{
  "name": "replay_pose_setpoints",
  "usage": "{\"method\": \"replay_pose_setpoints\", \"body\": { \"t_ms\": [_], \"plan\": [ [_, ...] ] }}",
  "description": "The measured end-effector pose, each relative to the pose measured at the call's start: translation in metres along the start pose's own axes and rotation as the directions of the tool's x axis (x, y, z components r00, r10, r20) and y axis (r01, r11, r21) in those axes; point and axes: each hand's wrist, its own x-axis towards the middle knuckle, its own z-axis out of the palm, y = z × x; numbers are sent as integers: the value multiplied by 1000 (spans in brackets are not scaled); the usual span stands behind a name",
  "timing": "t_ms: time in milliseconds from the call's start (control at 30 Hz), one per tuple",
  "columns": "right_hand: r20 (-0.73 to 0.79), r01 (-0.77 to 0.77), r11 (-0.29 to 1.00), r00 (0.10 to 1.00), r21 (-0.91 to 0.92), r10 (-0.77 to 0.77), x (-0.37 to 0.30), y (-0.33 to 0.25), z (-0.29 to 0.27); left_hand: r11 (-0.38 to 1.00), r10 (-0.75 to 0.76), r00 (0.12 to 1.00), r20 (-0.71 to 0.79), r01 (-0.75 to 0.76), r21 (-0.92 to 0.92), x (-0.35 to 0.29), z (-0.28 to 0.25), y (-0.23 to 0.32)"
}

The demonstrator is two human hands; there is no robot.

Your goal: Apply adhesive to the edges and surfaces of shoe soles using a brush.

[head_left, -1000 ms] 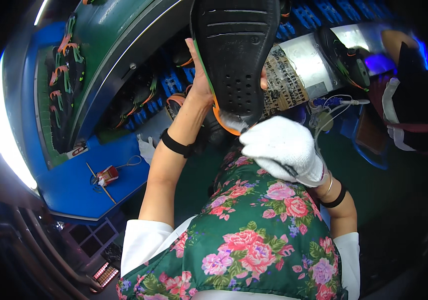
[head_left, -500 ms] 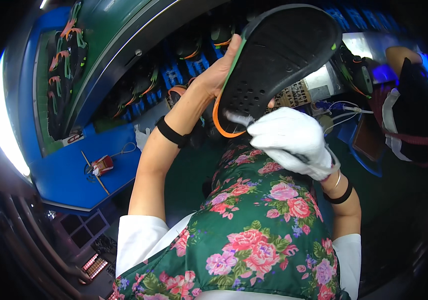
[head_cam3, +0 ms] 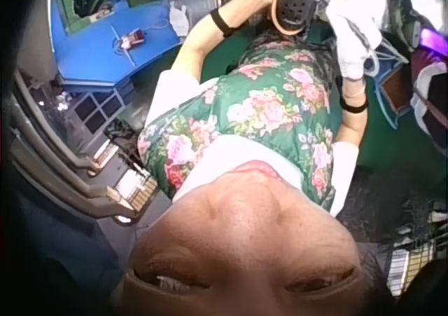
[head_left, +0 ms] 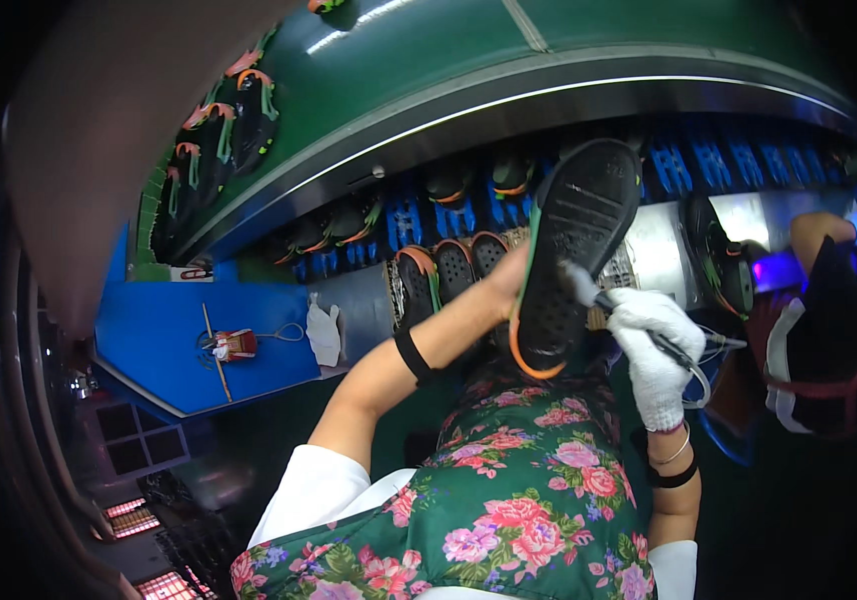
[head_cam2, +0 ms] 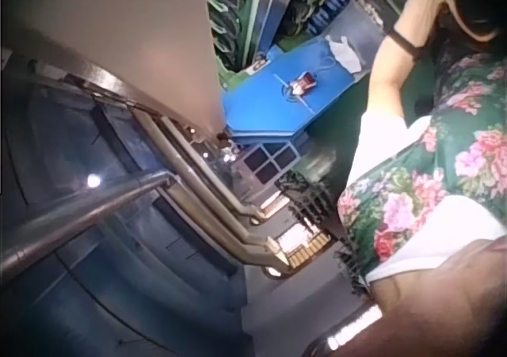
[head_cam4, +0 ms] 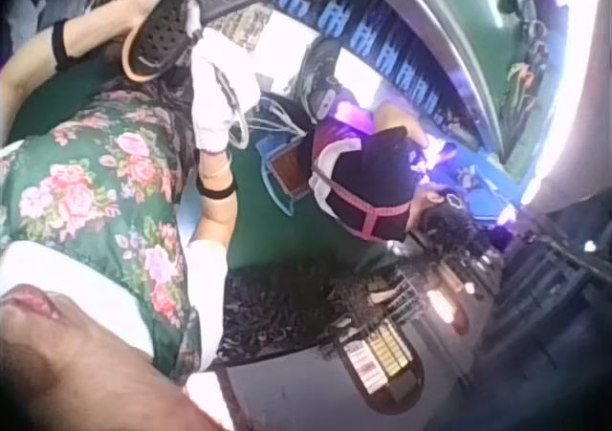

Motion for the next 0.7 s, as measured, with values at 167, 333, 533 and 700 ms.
{"method": "replay_pose_setpoints", "body": {
  "t_ms": [167, 333, 533, 700],
  "plan": [
    [41, 165, 967, 986, -196, -160, 21, -13, -10, 913, 203, 975, 88, -221, 343, -5, 15, -25],
    [143, 278, 908, 959, -314, -244, 17, -15, -11, 790, 173, 985, -18, -128, 600, -19, 13, -24],
    [50, 314, 879, 947, -359, -318, 2, -22, -9, 951, 154, 881, 447, -10, -308, -22, 43, -35],
    [19, 338, 874, 935, -349, -354, 10, -32, -5, 963, 189, 918, 350, -104, -248, -26, 15, -43]
  ]
}}
